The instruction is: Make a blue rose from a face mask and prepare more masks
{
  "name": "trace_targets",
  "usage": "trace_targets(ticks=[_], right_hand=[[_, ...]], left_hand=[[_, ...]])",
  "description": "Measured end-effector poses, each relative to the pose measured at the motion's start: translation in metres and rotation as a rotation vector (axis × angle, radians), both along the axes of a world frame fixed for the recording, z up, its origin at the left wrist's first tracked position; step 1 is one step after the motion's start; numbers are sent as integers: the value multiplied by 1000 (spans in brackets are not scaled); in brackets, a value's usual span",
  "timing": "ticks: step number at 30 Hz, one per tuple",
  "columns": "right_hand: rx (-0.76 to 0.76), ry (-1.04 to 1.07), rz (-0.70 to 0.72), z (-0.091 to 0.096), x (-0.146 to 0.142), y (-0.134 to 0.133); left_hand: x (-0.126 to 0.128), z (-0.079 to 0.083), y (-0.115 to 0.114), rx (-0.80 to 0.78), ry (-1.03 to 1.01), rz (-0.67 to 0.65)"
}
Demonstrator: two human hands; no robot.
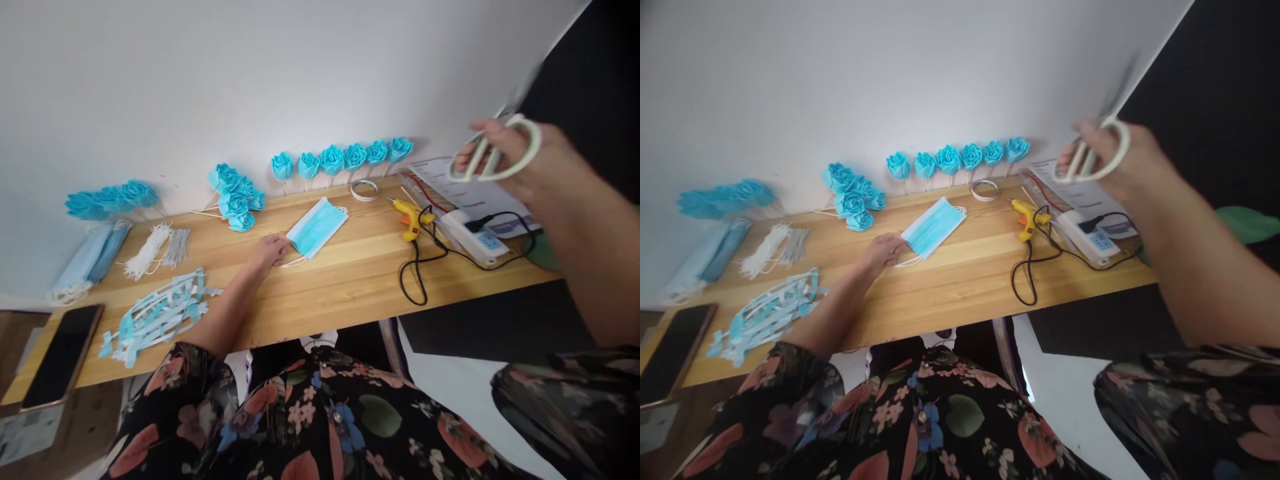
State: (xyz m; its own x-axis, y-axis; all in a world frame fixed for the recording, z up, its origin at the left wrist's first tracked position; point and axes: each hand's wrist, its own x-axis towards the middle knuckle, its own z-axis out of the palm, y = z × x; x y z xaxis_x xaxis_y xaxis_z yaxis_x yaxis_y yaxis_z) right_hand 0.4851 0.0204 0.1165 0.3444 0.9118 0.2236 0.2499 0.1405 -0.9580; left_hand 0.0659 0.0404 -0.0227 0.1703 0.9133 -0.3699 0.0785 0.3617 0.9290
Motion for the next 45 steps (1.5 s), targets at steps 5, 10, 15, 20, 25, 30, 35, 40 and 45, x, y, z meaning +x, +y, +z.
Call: trace_targets(ticks=[5,10,15,20,25,30,35,40,45], right_hand=[[-252,348,487,-36,-114,-30],[-537,354,790,-81,-174,-52],[-611,319,948,-102,-185,-45],[-655,233,1011,-107,-185,-35],[-815,125,1020,-109,-183,-29],[-861,92,993,-111,-184,-24],[-873,98,976,-109,-186,-20],[-884,91,946,-104,-191,-20],[-862,43,919,-99,-195,-21]], left_hand=[[-2,0,-2,19,-38,-7],[-6,-7,-1,41,-111,-17],[-8,-9,0,25,-162,-42],[-8,-3,-3,-19,-179,-35],[-9,-3,-5,-30,-207,-27],[-9,-4,-5,-32,-222,-34],[-8,-2,-4,-53,-230,-33],[-9,-3,-5,-40,-229,-51],[-12,-2,-6,-21,-240,-96]])
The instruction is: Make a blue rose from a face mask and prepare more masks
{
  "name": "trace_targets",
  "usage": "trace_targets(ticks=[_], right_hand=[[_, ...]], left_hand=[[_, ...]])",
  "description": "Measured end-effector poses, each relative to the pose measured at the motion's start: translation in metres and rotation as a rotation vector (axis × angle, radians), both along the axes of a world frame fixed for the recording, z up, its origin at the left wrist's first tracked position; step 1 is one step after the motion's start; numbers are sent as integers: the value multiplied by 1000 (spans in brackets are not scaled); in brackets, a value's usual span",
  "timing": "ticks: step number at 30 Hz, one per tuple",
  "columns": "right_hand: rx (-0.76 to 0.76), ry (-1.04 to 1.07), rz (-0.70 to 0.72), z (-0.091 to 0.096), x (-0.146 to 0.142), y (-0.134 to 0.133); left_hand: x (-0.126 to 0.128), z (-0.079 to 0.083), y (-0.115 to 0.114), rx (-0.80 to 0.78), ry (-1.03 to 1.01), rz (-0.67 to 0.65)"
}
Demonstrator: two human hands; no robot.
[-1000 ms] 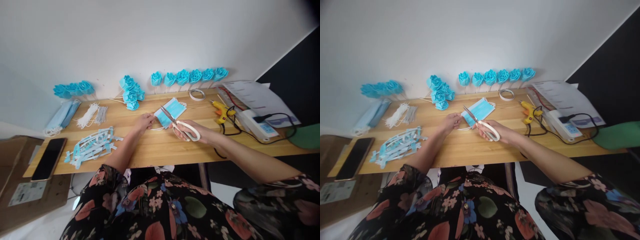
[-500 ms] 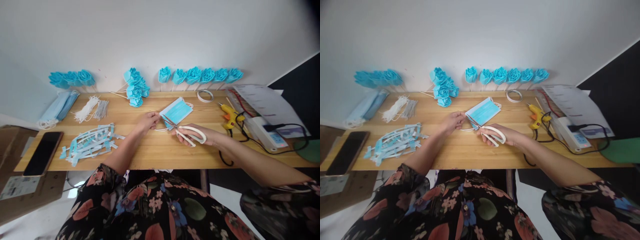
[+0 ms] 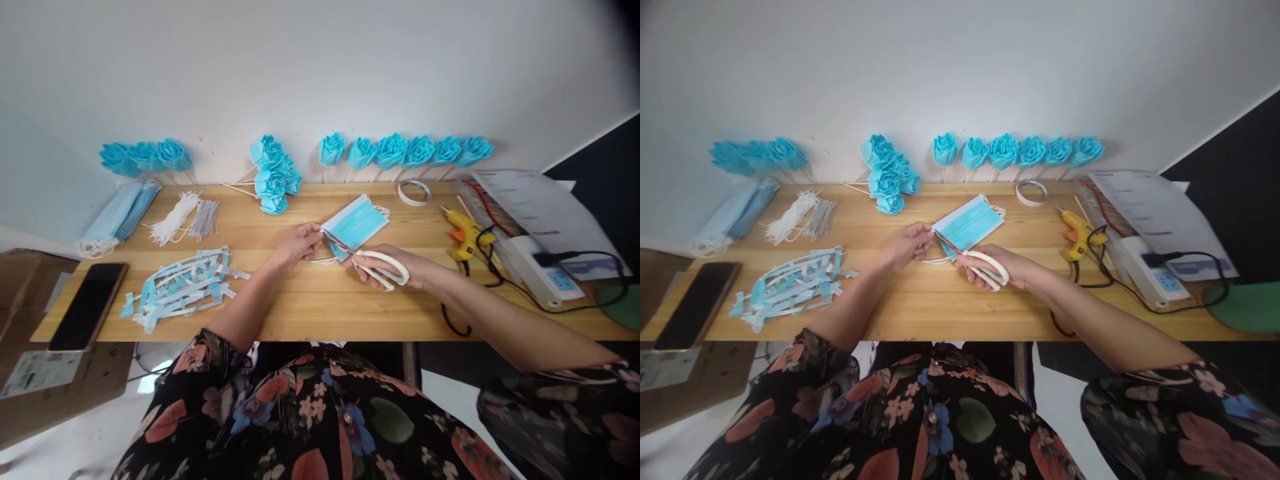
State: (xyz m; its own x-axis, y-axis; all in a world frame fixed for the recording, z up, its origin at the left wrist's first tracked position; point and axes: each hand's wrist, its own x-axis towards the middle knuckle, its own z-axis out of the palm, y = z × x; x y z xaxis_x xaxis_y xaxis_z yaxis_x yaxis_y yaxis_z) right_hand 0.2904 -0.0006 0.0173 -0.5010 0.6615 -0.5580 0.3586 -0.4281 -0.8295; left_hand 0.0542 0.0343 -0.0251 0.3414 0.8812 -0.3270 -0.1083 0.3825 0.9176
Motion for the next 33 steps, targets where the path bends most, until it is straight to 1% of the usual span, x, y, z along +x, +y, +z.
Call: trace_targets(ticks=[5,10,14,19,22,28,33], right_hand=[[26,-7,0,1,-3,2],[39,-14,0,-3,-9,6],[70,-20,24,-5,-13,9],[93,3,22,-4,-18,10],[55,54,-2,-5,-17,10],[-70,272,-78,-13,-7,10],[-178,375,-102,-14,-6,4]], left_hand=[[-1,1,0,23,11,-41],[-2,1,-1,51,15,-80],[-3,4,-1,51,30,-88],[-3,4,-2,64,21,-105],[-4,2,-2,75,1,-115],[-5,0,-1,79,-76,-120],[-3,4,-3,97,-143,-223]])
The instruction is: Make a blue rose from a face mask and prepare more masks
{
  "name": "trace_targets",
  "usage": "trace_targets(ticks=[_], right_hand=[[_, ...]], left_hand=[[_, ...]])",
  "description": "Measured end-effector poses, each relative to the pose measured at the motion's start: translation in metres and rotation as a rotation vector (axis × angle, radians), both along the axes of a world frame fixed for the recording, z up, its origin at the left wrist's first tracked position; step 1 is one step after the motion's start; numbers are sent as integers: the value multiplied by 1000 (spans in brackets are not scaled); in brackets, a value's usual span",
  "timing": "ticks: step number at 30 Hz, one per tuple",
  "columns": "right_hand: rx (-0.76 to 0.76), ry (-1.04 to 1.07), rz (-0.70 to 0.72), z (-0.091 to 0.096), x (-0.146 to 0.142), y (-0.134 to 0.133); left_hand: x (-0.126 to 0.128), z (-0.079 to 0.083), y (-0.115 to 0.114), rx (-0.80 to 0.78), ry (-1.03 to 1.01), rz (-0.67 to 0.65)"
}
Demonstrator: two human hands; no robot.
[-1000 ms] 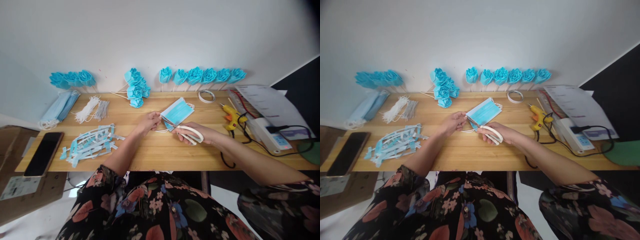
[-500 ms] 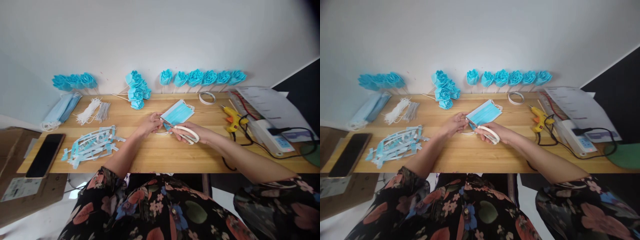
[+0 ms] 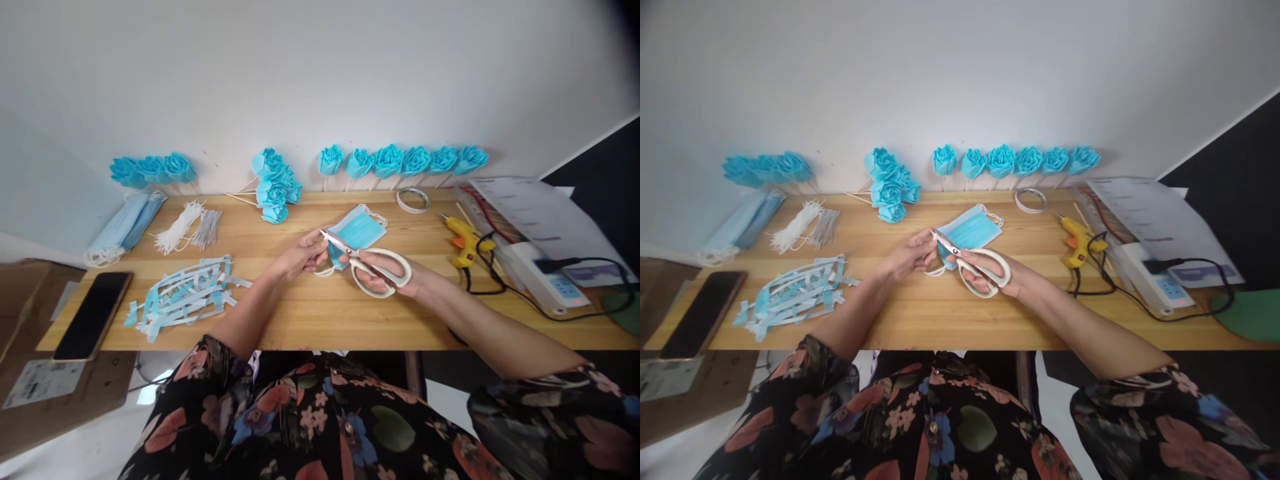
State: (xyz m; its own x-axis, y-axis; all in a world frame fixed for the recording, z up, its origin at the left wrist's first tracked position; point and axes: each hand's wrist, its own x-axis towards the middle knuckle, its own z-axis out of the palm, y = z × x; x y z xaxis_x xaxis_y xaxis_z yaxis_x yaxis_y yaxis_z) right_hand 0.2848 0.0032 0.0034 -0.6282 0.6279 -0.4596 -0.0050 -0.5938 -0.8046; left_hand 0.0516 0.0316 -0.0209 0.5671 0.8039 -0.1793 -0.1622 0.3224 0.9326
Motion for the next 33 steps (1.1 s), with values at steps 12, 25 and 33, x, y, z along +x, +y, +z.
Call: trace_targets(ticks=[12,25,33], right_hand=[[93,51,-114,0,-11,-15],[168,121,-86,-15,-21,-8],[89,169,-113,-9,-34,3]], left_hand=[[17,0,-13,469,419,269],[17,-5,-13,583,626,362],[17,-7,-13,593,691,324]])
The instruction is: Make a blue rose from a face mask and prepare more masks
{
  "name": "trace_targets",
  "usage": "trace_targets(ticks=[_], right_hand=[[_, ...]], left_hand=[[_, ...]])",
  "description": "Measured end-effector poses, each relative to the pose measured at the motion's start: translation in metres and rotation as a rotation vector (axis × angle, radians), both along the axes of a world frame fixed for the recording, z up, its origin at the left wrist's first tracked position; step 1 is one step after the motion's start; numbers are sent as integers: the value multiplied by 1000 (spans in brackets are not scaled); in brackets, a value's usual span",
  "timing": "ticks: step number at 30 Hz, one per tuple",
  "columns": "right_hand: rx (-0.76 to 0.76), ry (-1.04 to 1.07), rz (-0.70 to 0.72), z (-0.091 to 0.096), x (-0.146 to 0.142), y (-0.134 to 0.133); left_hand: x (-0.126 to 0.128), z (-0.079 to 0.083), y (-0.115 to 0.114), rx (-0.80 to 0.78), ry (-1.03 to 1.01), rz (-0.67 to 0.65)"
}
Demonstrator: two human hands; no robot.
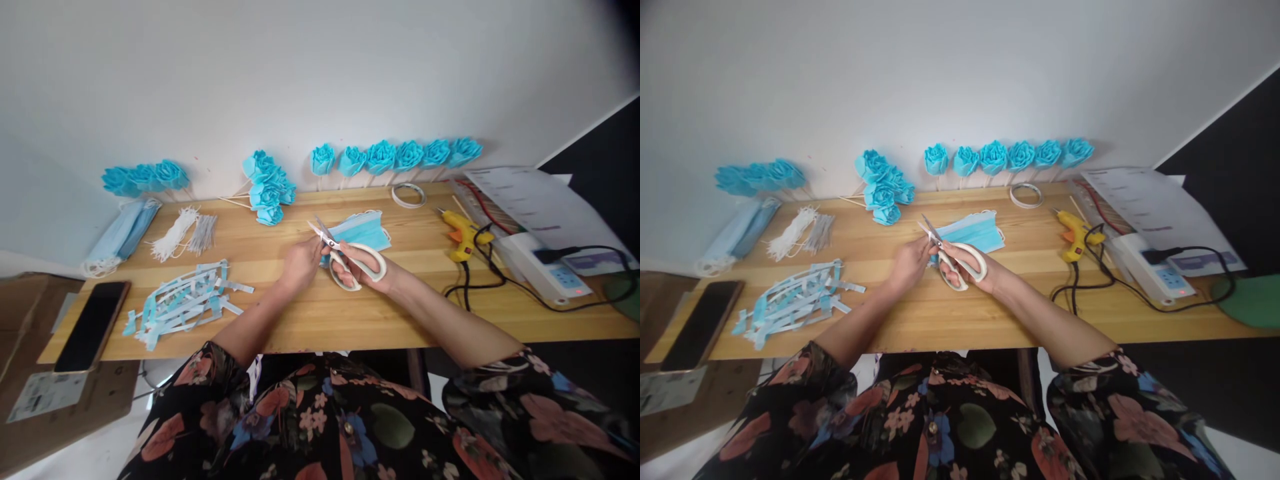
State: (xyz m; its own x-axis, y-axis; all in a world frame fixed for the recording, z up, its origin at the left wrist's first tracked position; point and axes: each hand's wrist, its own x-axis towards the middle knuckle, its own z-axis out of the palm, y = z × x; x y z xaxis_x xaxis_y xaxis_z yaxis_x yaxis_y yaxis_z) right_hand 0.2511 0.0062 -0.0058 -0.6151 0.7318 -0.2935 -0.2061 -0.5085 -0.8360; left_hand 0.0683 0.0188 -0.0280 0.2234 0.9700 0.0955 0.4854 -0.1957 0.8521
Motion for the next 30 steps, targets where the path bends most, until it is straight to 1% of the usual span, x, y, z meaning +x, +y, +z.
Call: trace_targets(ticks=[6,9,13,19,25,30], right_hand=[[-47,23,-6,-8,2,5],[-69,45,8,-12,4,6],[-97,75,27,-17,6,7],[-95,99,54,-23,7,9],[-10,115,5,-18,1,2],[-19,126,29,-17,1,4]], left_hand=[[-2,-6,2,69,207,-52],[-2,-8,3,84,253,-61],[-1,-9,2,90,266,-58],[-1,-12,2,92,246,-43],[-1,-13,4,104,214,-48],[0,-11,3,77,247,-49]])
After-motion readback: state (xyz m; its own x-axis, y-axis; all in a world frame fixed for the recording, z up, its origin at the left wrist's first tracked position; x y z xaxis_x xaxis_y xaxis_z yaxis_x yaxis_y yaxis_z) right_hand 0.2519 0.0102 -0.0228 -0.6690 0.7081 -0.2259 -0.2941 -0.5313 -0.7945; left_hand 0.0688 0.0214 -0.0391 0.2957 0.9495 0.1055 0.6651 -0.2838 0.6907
